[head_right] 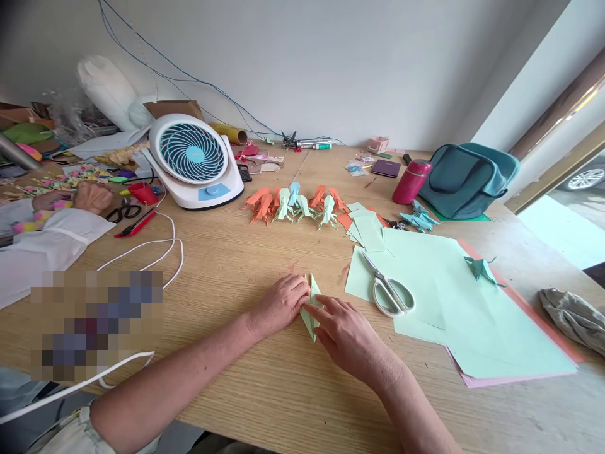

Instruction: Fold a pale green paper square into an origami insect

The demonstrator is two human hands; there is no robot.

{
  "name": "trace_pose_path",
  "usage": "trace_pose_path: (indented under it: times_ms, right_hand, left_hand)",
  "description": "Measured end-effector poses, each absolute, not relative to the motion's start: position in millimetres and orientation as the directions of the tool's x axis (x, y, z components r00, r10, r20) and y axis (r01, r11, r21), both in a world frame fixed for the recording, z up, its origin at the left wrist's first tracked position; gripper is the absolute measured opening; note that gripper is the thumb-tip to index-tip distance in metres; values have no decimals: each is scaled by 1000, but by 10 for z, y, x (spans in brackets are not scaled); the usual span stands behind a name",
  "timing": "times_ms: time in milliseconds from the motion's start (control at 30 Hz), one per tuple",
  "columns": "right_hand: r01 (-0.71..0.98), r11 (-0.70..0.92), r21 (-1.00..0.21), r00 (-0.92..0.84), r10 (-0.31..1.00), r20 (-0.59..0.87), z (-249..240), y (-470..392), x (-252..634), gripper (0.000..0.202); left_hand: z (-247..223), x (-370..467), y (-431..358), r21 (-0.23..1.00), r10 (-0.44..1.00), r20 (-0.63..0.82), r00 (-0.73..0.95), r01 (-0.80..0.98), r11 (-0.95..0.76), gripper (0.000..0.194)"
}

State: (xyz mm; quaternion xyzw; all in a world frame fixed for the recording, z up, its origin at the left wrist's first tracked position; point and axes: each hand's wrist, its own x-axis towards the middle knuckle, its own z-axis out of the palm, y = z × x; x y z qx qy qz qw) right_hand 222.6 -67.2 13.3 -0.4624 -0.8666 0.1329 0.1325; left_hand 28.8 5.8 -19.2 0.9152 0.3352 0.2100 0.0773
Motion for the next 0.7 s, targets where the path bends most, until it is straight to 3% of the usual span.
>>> trace_pose_path:
  times_ms: [300, 467, 700]
  right_hand:
    - [799, 530, -282, -562, 826, -38, 229, -756, 2198, 43]
    - [789, 538, -296, -567, 824, -11, 225, -759, 2224, 46]
    - [791, 514, -330, -526, 848, 59, 173, -727, 2201, 36]
  left_hand:
    - [-203, 285, 83, 272, 654, 261, 710, 596, -756, 8]
    - [-203, 283, 82, 271, 655, 276, 703, 597, -755, 9]
    - [-213, 245, 72, 378, 680, 316, 662, 569, -730, 7]
